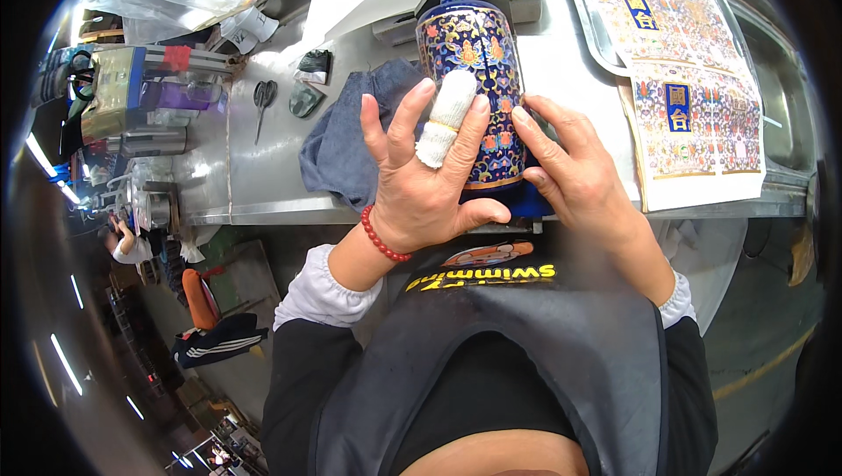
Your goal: The person applies decorative stickers to a blue ceramic bottle, using a green squeegee to smooth the surface and a cloth to wipe it. They rotate the bottle to cover different areas and occasionally rinse the squeegee in a sink.
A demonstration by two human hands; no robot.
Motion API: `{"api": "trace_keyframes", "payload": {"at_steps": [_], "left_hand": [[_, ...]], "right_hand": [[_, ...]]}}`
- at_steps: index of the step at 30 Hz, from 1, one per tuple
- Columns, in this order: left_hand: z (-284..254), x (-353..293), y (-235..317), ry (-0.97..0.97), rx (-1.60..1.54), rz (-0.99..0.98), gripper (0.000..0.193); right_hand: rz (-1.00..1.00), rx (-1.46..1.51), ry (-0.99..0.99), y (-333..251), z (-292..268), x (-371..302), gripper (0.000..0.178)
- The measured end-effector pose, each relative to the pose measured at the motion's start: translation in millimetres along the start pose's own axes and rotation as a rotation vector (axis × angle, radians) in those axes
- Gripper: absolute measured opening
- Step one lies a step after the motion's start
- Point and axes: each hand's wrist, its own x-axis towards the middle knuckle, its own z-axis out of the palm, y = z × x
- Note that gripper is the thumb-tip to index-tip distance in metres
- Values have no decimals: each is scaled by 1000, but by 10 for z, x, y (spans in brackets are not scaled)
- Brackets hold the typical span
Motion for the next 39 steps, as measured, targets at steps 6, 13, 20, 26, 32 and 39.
{"api": "trace_keyframes", "payload": {"at_steps": [6,13,20,26,32,39], "left_hand": [[-34,27,78,8,-71,-63,96],[-34,-197,137,156,-23,53,70],[114,-298,135,199,32,40,57],[31,-236,94,146,-44,-53,78],[-50,4,104,-8,0,-79,97],[-131,324,-62,-57,-117,-143,108]], "right_hand": [[10,20,26,12,36,-10,62],[-34,37,47,34,0,-48,65],[-137,-13,43,61,26,-101,64],[-129,21,34,45,-40,-58,58],[41,74,49,83,-59,71,61],[112,66,47,183,-28,241,61]]}}
